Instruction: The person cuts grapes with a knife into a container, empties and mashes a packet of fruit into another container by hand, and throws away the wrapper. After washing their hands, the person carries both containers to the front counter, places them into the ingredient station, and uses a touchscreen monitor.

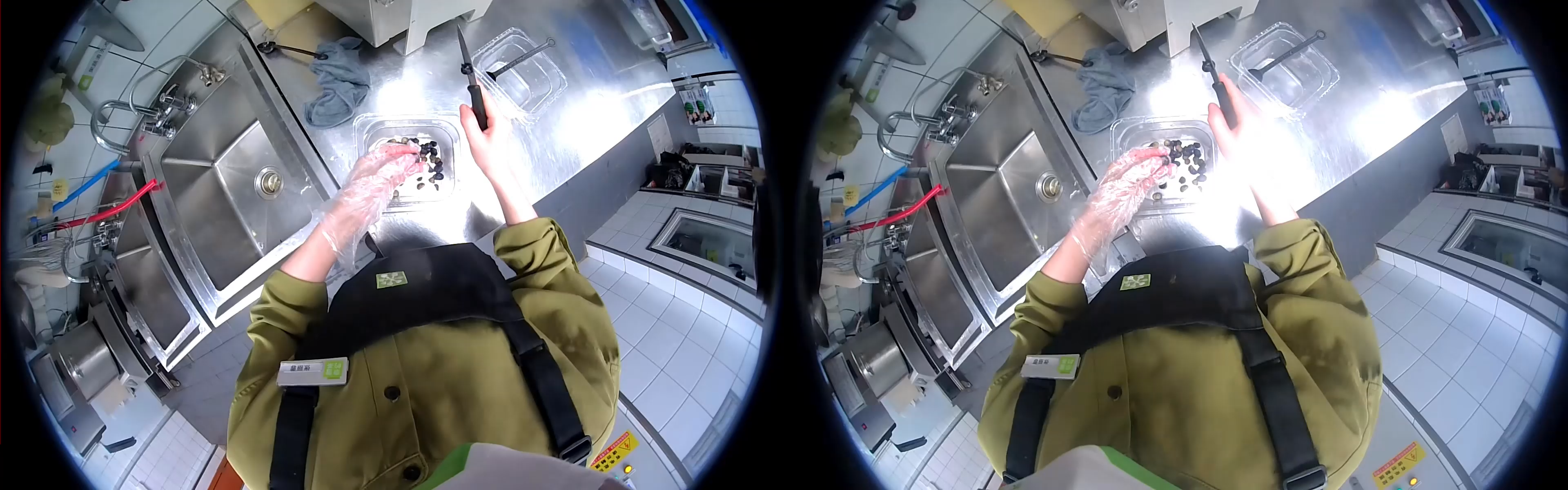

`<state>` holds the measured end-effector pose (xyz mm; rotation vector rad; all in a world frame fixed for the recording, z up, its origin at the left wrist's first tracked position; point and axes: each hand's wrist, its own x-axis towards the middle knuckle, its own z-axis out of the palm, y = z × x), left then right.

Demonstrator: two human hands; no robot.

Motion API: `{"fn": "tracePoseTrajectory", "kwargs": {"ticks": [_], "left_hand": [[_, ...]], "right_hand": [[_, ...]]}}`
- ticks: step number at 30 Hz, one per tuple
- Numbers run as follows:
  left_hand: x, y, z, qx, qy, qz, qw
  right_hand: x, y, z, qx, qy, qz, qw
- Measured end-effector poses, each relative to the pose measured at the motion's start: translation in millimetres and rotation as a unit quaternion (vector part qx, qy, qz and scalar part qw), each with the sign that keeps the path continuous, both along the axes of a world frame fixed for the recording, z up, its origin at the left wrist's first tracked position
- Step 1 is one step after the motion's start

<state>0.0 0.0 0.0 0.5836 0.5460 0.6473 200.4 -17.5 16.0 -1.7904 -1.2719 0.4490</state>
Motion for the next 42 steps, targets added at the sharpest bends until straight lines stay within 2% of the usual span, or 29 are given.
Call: {"fn": "tracePoseTrajectory", "kwargs": {"ticks": [3,5,6,10,16,25,28,31,32,34,39,40,41,42], "left_hand": [[-1.6,9.8,8.0,-0.029,0.021,0.045,0.998],[2.2,13.3,12.1,-0.029,-0.013,0.069,0.997],[3.4,5.4,9.1,-0.091,-0.078,0.089,0.989],[1.6,9.5,14.8,-0.056,-0.044,0.088,0.994],[0.8,9.6,16.0,-0.022,-0.024,0.063,0.998],[3.5,3.3,19.7,-0.016,-0.065,0.098,0.993],[1.3,1.9,14.3,-0.03,-0.032,0.048,0.998],[2.4,1.1,18.4,-0.019,-0.019,0.053,0.998],[1.0,3.8,14.5,0.0,-0.059,0.034,0.998],[1.8,5.9,16.9,-0.048,-0.054,0.03,0.997],[-6.9,15.1,23.1,-0.118,-0.049,0.007,0.992],[-8.1,15.4,26.7,-0.098,-0.036,-0.002,0.995],[-6.2,14.2,29.6,-0.001,0.074,-0.032,0.997],[-2.8,13.6,31.8,0.097,0.182,-0.062,0.977]], "right_hand": [[-10.6,-9.5,-2.4,0.038,0.016,0.025,0.999],[-14.1,-24.9,5.5,0.051,0.036,0.081,0.995],[-19.2,-40.6,9.1,0.022,0.093,0.089,0.991],[-26.3,-64.2,2.1,-0.002,0.013,0.163,0.987],[-32.4,-79.6,4.0,0.008,-0.012,0.197,0.98],[-40.5,-82.6,-0.3,0.034,-0.144,0.16,0.976],[-44.8,-81.2,0.6,0.014,-0.194,0.155,0.969],[-46.7,-78.0,2.3,-0.012,-0.159,0.164,0.973],[-47.8,-77.9,0.5,-0.006,-0.183,0.157,0.97],[-49.4,-75.4,-5.7,0.006,-0.232,0.144,0.962],[-50.3,-69.4,-17.2,-0.04,-0.256,0.132,0.957],[-47.7,-67.9,-17.9,-0.033,-0.248,0.138,0.958],[-46.0,-68.4,-17.3,-0.027,-0.24,0.144,0.96],[-45.4,-70.0,-11.6,-0.027,-0.198,0.143,0.969]]}}
